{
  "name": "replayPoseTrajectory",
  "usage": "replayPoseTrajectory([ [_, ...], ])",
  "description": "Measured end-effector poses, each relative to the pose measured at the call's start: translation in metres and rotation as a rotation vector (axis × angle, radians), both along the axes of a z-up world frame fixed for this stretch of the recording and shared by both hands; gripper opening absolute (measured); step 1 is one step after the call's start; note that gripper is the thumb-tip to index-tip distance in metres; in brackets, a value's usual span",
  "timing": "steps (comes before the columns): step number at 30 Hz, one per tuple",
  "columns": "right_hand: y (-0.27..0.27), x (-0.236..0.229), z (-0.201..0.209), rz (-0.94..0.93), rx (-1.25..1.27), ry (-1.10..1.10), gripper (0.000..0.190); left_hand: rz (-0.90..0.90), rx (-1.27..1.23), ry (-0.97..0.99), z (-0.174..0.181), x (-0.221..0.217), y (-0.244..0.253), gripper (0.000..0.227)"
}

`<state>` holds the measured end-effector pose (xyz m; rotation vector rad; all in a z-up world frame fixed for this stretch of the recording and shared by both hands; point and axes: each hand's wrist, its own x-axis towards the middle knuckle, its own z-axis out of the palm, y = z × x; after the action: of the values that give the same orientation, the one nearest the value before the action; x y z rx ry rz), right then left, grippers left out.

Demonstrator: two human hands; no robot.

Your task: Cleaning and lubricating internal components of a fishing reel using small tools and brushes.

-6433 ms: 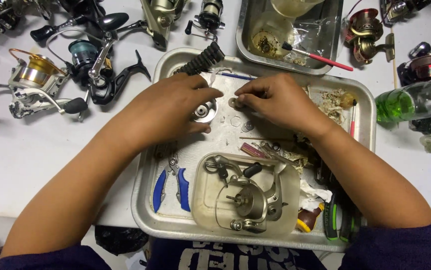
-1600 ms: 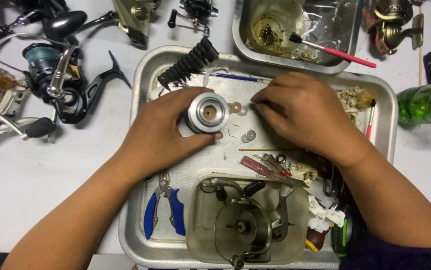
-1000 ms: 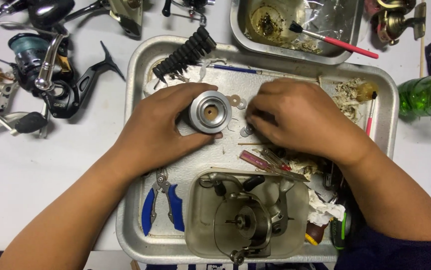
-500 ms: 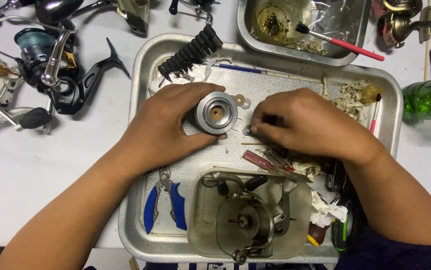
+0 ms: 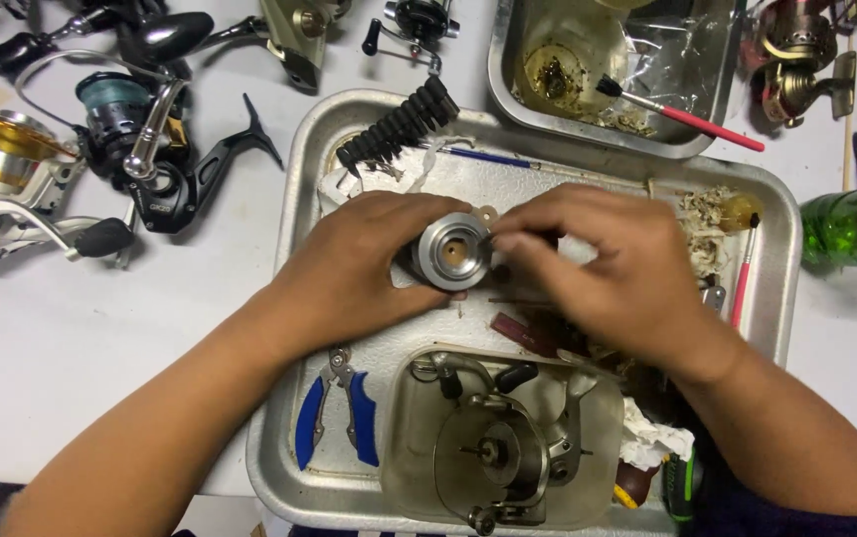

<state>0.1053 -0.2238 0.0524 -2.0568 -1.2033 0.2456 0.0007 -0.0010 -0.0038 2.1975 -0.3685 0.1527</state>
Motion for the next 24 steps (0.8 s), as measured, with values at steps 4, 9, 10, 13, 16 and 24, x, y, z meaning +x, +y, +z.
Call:
replayPoseTrajectory([
  [4, 0.014, -0.013, -0.003, 0.153, 0.107, -0.131, 0.006, -0.018, -0.011, -0.053, -0.003, 0.000, -0.001, 0.067],
  [9, 0.015, -0.015, -0.006, 0.164, 0.053, -0.166, 0.006, -0.045, 0.028, -0.070, -0.010, 0.000, 0.000, 0.067],
  [10, 0.015, -0.016, -0.006, 0.157, 0.048, -0.186, 0.008, -0.057, 0.028, -0.083, -0.010, 0.000, 0.000, 0.066],
  [13, 0.013, -0.012, -0.009, 0.148, 0.101, -0.199, 0.007, -0.071, 0.025, -0.082, -0.007, 0.000, 0.000, 0.064],
  [16, -0.001, -0.001, -0.004, 0.065, 0.122, -0.219, 0.011, -0.073, 0.016, -0.055, -0.004, 0.000, 0.000, 0.065],
  [24, -0.012, 0.010, -0.007, 0.091, 0.067, -0.504, 0.013, -0.052, -0.019, -0.034, -0.004, 0.000, 0.001, 0.068],
])
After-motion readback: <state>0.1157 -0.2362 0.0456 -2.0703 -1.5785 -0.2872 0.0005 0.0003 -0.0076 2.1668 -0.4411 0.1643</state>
